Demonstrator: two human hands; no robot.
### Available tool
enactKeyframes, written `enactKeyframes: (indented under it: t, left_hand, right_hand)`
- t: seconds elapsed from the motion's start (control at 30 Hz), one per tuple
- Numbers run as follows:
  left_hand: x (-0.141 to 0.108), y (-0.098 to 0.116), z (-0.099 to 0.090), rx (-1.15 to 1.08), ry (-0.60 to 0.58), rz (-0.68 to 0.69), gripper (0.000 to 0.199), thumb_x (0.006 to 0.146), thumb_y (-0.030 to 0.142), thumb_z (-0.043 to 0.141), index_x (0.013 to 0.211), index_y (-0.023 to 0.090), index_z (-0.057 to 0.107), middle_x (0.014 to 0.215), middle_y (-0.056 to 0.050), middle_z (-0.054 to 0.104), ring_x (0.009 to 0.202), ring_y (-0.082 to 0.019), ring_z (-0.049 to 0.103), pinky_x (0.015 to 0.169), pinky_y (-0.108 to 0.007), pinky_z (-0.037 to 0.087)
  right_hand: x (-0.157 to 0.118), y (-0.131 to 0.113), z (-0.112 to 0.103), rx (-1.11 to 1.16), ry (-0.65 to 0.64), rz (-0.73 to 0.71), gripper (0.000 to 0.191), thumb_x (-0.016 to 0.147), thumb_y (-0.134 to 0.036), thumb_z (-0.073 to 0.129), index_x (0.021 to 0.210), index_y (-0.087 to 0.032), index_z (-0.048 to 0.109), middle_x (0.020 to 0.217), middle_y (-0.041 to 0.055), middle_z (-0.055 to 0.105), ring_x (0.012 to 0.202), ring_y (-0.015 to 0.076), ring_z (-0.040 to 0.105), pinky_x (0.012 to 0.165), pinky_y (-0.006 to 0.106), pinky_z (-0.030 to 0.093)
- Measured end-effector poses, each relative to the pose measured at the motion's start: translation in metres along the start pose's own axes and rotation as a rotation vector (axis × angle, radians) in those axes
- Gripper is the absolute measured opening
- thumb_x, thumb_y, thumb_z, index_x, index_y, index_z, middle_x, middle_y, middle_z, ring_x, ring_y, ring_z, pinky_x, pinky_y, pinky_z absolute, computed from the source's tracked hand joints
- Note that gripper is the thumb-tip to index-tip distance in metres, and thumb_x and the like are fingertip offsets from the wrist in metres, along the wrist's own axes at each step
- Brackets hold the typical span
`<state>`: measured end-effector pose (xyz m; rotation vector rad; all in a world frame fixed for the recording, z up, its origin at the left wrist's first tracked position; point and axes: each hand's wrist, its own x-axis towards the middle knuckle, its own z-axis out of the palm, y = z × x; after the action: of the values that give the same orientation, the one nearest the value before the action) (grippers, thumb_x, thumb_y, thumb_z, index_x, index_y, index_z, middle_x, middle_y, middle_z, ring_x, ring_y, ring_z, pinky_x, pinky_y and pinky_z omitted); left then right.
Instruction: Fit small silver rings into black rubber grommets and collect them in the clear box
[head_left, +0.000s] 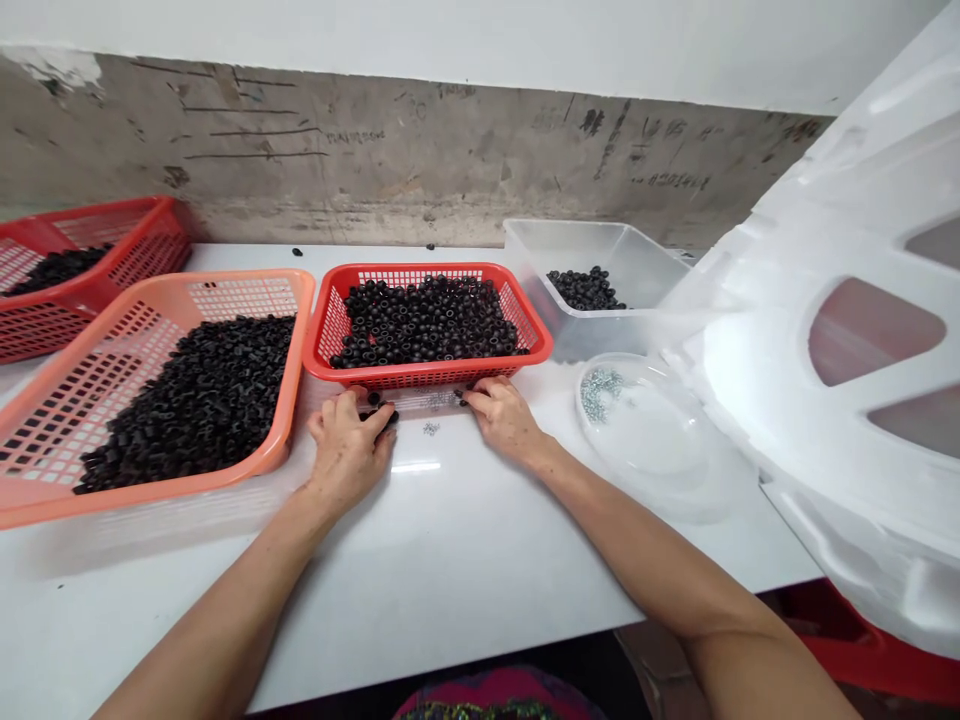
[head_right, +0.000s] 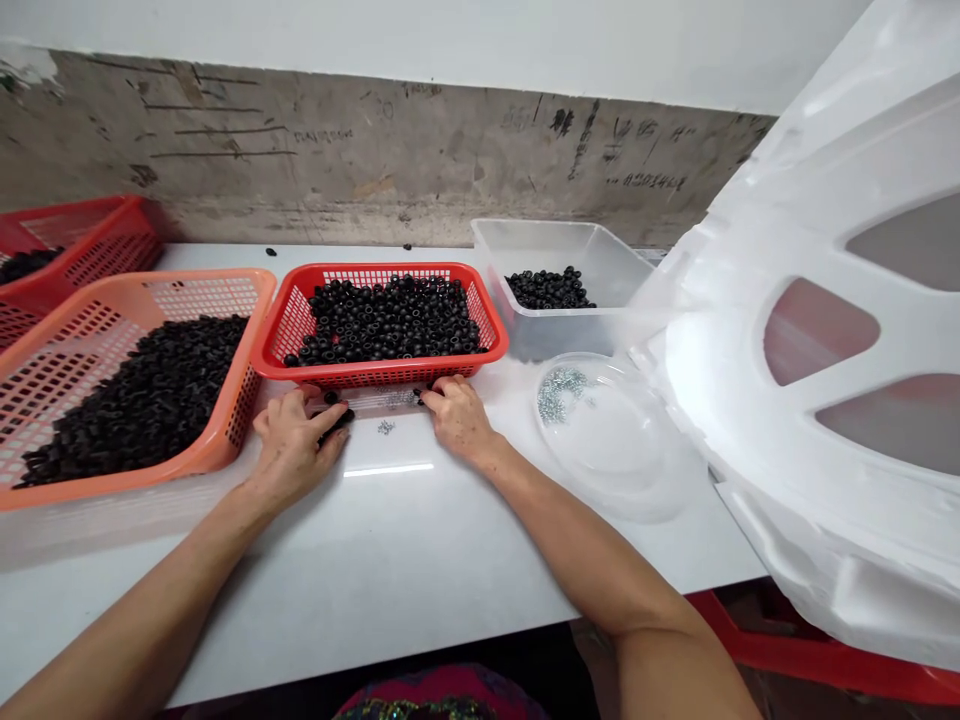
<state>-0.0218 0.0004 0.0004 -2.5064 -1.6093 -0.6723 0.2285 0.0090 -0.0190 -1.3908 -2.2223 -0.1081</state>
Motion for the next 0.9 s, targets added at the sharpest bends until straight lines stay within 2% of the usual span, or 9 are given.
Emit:
enactKeyframes:
  t: [0.13,0.33,0.57,0.67,0.73,0.8,0.9]
  left_hand:
    - [0.0,0.001,0.004,-0.015,0.013,0.045,0.022,0.079,0.025,0.057,0.095,0.026,0.072,0.116,-0.015,0.047,0.101,-0.032,0.041,0.078,-0.049,0.033]
    - [-0.003,0.003,0.008,-0.121,-0.005,0.152,0.019,0.08,0.015,0.051,0.085,0.02,0.069,0.114,-0.013,0.053,0.102,-0.029,0.044,0.081,-0.046,0.032]
    - [-0.005,0.005,0.01,-0.289,0.036,0.19,0.022,0.083,0.01,0.043,0.087,0.018,0.063,0.11,-0.011,0.058,0.103,-0.026,0.047,0.086,-0.046,0.031]
    - [-0.006,0.011,-0.001,-0.546,0.082,0.11,0.017,0.085,0.016,0.044,0.091,0.018,0.061,0.107,-0.011,0.058,0.102,-0.024,0.05,0.088,-0.043,0.037]
    - [-0.008,0.018,-0.009,-0.789,0.068,-0.012,0.016,0.087,0.022,0.046,0.094,0.018,0.06,0.104,-0.009,0.059,0.098,-0.021,0.053,0.085,-0.039,0.042]
    - [-0.012,0.025,-0.017,-1.062,-0.03,-0.18,0.018,0.088,0.028,0.047,0.097,0.018,0.059,0.098,-0.008,0.062,0.085,-0.018,0.057,0.076,-0.034,0.046]
    - [-0.017,0.036,-0.021,-1.451,-0.242,-0.384,0.019,0.085,0.031,0.053,0.096,0.016,0.058,0.088,-0.008,0.067,0.066,-0.014,0.057,0.059,-0.028,0.045]
  right_hand:
    - [-0.001,-0.006,0.0,0.051,0.012,-0.047,0.022,0.082,-0.009,0.046,0.089,-0.014,0.067,0.09,0.0118,0.058,0.085,0.0219,0.049,0.083,0.04,0.044]
    - [-0.003,-0.009,0.0,0.17,0.026,-0.034,0.02,0.08,-0.009,0.046,0.088,-0.014,0.063,0.089,0.0111,0.059,0.085,0.0211,0.052,0.081,0.038,0.045]
    - [-0.002,-0.011,-0.001,0.209,0.017,-0.034,0.018,0.081,-0.009,0.045,0.087,-0.015,0.061,0.089,0.0105,0.058,0.085,0.0204,0.053,0.082,0.037,0.045]
    - [-0.002,-0.013,-0.004,0.204,0.034,-0.022,0.017,0.084,-0.011,0.044,0.09,-0.015,0.06,0.091,0.0108,0.058,0.086,0.0211,0.052,0.081,0.038,0.044]
    - [-0.003,-0.016,-0.007,0.205,0.045,-0.017,0.017,0.085,-0.012,0.043,0.091,-0.016,0.058,0.091,0.0108,0.057,0.086,0.0216,0.05,0.079,0.038,0.044]
    - [-0.004,-0.019,-0.01,0.214,0.052,-0.022,0.017,0.086,-0.012,0.041,0.093,-0.016,0.056,0.09,0.0109,0.058,0.085,0.0217,0.049,0.078,0.038,0.044]
    - [-0.005,-0.023,-0.013,0.219,0.034,-0.038,0.017,0.087,-0.012,0.039,0.093,-0.015,0.054,0.089,0.0104,0.059,0.083,0.0209,0.05,0.077,0.036,0.043]
